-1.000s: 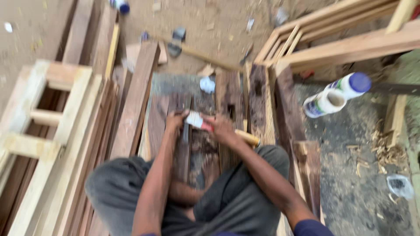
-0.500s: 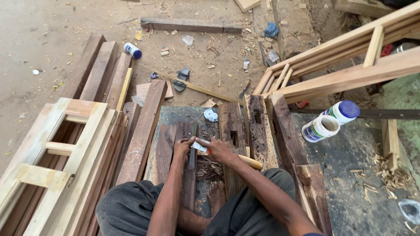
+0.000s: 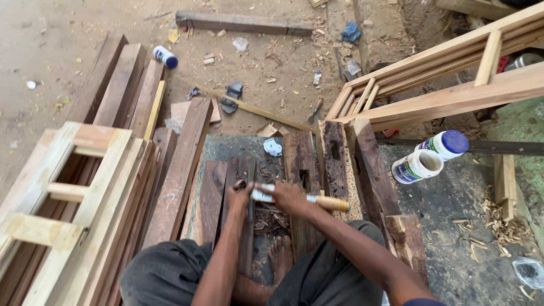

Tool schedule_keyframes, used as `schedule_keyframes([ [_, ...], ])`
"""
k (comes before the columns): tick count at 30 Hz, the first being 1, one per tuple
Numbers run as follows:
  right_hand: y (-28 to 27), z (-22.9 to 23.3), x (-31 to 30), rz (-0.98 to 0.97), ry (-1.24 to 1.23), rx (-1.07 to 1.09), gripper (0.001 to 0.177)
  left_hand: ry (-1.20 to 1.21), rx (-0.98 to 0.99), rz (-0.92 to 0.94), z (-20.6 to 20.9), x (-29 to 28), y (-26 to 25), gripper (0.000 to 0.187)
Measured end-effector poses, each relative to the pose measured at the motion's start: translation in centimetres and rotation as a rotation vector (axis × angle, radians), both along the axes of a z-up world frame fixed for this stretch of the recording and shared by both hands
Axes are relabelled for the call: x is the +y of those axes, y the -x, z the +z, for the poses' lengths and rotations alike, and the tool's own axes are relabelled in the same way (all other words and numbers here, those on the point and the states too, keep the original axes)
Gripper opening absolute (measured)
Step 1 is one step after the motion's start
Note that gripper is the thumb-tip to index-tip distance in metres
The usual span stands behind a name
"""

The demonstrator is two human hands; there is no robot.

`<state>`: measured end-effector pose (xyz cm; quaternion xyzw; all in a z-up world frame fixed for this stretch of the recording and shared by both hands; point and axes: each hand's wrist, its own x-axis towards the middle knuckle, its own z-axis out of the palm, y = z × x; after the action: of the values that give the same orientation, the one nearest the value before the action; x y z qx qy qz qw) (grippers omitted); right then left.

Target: The person sits cross-legged on the ground and uses a chisel and a wooden mallet to carve a rectangular hole into a piece of wood. They repeatedly strike the chisel to remove wood chips and occasionally clear the debris from the cut.

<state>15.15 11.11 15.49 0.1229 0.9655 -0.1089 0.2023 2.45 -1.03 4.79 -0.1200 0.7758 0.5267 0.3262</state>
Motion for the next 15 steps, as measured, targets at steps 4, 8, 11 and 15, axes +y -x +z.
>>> schedule_keyframes([
  [4, 2.8, 1.7, 2.3, 0.071, -0.117, 0.062, 0.074, 0.064, 0.080, -0.047, 1.0, 2.4, 2.8, 0.067],
  [8, 0.3, 1.2, 0.5, 0.129, -0.095, -0.008, 0.066, -0.020, 0.021, -0.098, -1.8, 0.2, 0.7, 0.061],
  [11, -2.9, -0.1, -1.7, 0.194, -0.052, 0.097, 0.065, -0.062, -0.071, -0.094, -4.3, -4.1, -3.5, 0.058],
  [15, -1.9, -0.9, 0.2, 0.154, 0.040, 0.201, 0.077, 0.051, 0.231, -0.146, -4.2, -2.5, -2.7, 0.057],
])
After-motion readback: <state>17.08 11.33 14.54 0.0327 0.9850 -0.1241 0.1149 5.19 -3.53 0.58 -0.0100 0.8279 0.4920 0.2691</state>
